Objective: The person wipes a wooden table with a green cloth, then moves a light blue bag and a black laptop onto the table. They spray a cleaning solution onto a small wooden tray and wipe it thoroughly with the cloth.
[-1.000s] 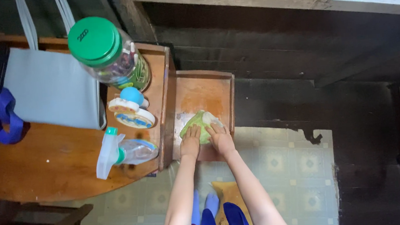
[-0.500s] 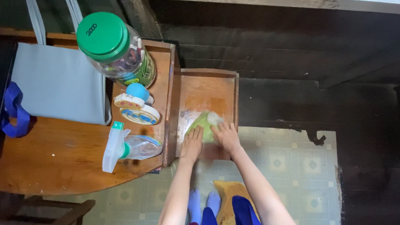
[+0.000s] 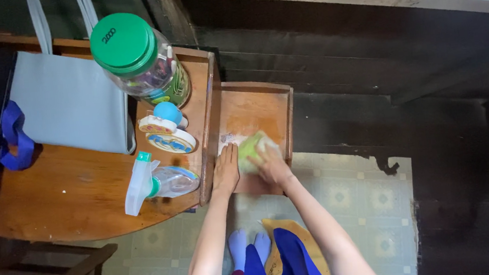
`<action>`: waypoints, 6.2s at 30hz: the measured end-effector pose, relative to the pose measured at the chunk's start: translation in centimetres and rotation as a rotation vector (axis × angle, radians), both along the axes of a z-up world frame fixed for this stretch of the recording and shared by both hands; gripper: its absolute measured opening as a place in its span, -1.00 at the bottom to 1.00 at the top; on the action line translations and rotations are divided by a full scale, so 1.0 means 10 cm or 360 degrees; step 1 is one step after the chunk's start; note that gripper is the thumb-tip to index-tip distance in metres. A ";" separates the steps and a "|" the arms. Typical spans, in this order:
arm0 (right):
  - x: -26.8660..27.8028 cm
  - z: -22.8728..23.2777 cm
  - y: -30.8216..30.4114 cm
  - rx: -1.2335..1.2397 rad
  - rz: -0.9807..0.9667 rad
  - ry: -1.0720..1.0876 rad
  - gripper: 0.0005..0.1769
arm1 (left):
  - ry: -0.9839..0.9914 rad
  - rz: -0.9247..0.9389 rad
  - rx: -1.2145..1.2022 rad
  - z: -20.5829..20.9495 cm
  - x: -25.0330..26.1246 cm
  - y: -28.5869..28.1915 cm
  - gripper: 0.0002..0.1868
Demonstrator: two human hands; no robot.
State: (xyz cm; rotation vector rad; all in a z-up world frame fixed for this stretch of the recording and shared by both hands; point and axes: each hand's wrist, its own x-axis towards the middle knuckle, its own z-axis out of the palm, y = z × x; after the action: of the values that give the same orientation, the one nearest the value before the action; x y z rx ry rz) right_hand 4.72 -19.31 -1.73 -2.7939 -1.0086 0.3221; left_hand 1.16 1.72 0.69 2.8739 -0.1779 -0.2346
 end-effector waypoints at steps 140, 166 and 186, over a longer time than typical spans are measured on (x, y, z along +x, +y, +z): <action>-0.05 0.29 -0.58 0.0148 -0.0697 -0.0022 -0.49 | 0.0257 -0.0119 0.0047 0.10 -0.44 0.00 -0.32; -0.76 0.14 -0.43 0.0172 0.0400 -0.0037 -0.29 | 0.0048 -0.0140 0.0164 0.17 -0.62 -0.07 -0.37; -0.01 -0.24 -0.11 0.0165 -0.0508 -0.0150 -0.13 | 0.0018 -0.0006 0.0144 -0.09 -0.56 -0.04 -0.29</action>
State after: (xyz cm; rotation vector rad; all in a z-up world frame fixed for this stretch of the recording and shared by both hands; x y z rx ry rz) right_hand 4.64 -20.42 -4.16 -2.8346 -0.5607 0.0949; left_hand -4.40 1.34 -0.17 2.9616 -0.1747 -0.2665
